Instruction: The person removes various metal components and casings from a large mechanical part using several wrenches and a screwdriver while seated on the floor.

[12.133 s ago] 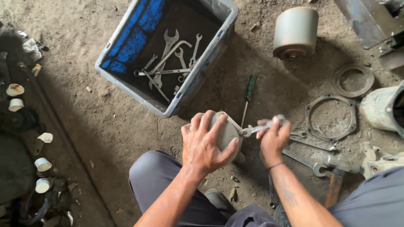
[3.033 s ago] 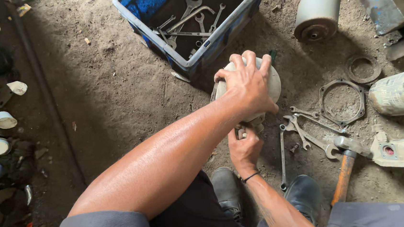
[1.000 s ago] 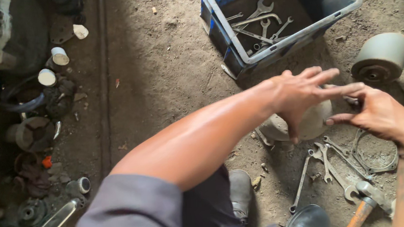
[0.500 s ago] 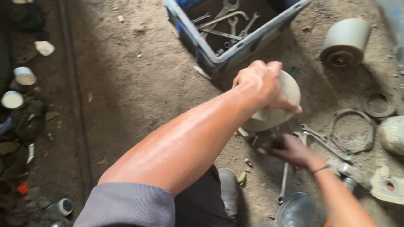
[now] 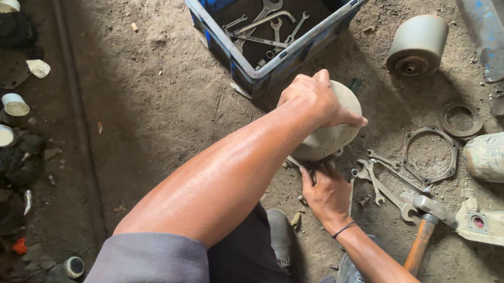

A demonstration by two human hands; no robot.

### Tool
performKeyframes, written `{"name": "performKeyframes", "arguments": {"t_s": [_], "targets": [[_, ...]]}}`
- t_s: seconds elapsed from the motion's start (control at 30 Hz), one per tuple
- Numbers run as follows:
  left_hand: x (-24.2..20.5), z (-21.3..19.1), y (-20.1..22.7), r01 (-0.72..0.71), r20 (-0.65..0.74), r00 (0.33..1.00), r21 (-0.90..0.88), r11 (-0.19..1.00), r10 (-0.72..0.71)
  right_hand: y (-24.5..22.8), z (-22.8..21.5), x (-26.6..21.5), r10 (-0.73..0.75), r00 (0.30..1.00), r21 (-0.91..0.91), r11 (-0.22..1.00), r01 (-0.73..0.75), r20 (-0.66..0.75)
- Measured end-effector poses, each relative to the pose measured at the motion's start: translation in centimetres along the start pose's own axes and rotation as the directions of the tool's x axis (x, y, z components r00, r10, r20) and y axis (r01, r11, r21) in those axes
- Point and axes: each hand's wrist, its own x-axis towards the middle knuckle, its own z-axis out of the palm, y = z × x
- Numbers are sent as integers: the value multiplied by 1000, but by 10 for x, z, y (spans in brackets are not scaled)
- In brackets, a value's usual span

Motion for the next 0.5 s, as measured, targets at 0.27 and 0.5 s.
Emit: {"name": "performKeyframes", "arguments": {"t_s": [0.27,0.5], "targets": [[-4,-2,-1,21,11,1000,-4,1000,-21,21,-6,8,-37,999,300,953,35,1],[-1,-5,-1,-6,27,1000,-8,1000,7,127,2,-11,51,442,400,343,-850,895]]}}
